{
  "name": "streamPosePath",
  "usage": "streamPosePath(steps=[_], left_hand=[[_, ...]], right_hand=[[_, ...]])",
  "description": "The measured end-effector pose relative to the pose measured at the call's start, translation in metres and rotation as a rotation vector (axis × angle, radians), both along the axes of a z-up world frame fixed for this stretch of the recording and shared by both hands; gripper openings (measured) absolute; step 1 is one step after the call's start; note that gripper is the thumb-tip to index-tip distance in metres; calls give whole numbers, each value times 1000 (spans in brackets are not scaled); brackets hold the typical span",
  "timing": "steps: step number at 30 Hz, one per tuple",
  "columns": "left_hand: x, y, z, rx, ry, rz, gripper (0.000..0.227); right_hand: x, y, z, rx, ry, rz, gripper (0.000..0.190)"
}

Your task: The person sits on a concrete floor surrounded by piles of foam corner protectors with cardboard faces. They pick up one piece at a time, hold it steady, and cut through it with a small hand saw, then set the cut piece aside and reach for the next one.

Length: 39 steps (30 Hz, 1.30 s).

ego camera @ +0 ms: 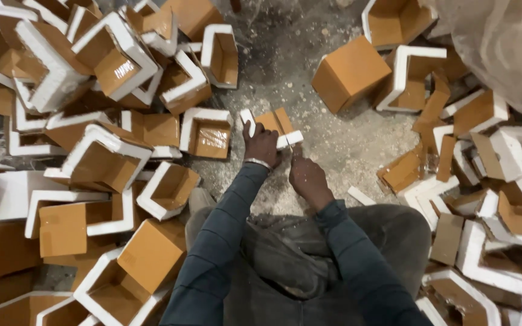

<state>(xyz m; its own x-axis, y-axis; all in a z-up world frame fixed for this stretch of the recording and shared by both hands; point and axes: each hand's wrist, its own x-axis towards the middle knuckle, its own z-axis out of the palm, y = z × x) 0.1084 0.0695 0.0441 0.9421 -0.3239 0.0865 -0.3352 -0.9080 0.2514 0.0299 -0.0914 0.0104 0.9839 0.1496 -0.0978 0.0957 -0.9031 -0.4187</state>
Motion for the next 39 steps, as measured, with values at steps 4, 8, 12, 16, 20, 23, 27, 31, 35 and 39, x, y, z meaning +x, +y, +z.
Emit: streamPosePath(steps=[4,8,12,16,20,23,27,31,35,39], left_hand=[[8,4,-27,48,-19,15,20],[3,3,-23,10,-44,-10,12],[5,5,-39,-22,-98,-10,16],[11,5,-28,0,-99,15,16],[8,3,-7,-3,31,4,18],[3,6,-37,13,-18,-14,19],[6,5,-28,-10,-134,-9,26],[8,5,-26,-71,-14,7,39],[21,11,-42,-15,-55,12,15],[13,12,-43,-72,-115,-17,16]], right_hand=[[-62,-7,57,0,291,-51,54],[-62,-9,55,-68,216,-47,50],[4,2,-24,-91,100,14,34],[-11,8,0,9,67,-44,55],[-68,-7,19,-53,267,-95,44],[-59,1,26,-65,289,-86,50],[7,10,-21,-6,142,-70,41],[-18,7,-15,-9,113,-66,49],[-61,-3,-9,-46,229,-105,48],[-41,7,-20,-26,220,-103,45]])
